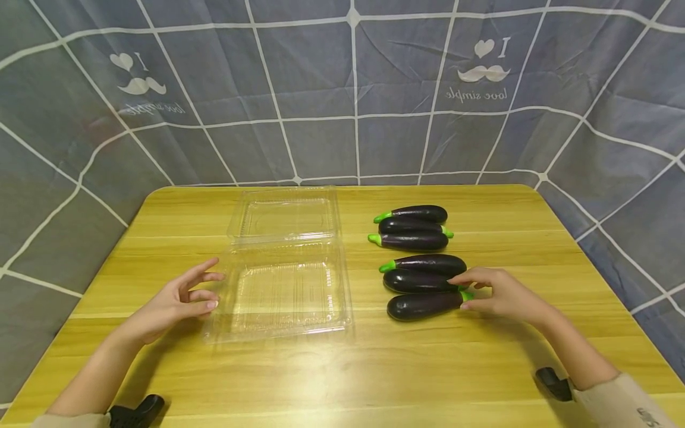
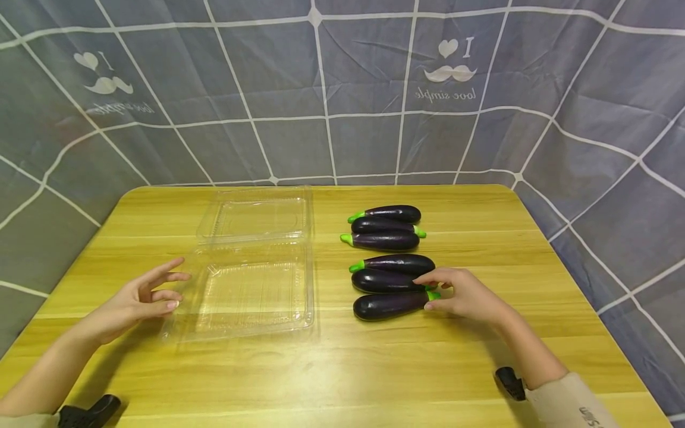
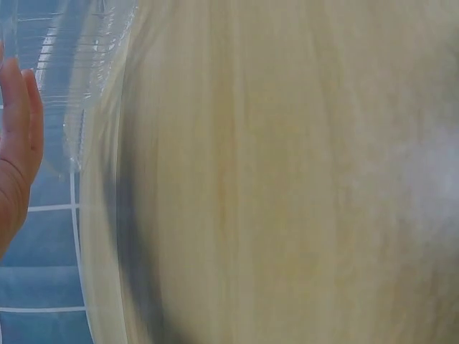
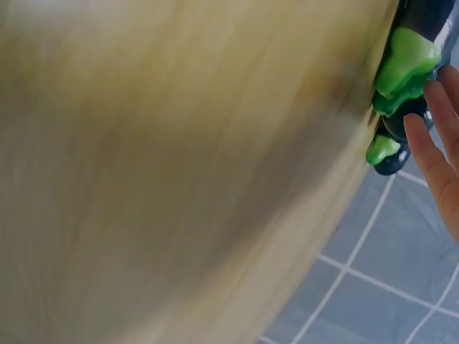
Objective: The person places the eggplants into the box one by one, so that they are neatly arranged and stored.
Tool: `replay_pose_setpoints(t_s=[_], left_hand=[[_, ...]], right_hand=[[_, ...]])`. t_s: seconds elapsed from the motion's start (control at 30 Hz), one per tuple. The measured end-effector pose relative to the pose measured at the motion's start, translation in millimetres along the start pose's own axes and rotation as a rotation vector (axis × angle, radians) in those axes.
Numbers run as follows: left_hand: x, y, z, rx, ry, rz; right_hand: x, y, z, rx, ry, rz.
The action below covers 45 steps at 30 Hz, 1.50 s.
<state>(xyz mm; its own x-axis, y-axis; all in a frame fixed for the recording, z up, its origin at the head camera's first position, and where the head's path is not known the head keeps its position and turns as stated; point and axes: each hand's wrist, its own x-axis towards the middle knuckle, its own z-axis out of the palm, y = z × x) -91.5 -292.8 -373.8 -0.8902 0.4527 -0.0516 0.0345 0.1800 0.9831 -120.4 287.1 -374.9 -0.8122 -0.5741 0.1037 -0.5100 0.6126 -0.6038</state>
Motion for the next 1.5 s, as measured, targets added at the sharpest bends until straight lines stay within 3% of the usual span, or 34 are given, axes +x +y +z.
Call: replay_pose_setpoints(t_s=[0.83, 1.5], left_hand=[[0.4, -2.7, -0.7, -0.034, -0.019, 0.031], [-0.1, -2.6, -2.2, -0.056, -0.019, -0.001]], right_hand=[[4.1, 1.6, 14.5, -0.023, 0.000, -0.045], [4.6, -4.5, 16.9, -0.010, -0.030, -0.051]])
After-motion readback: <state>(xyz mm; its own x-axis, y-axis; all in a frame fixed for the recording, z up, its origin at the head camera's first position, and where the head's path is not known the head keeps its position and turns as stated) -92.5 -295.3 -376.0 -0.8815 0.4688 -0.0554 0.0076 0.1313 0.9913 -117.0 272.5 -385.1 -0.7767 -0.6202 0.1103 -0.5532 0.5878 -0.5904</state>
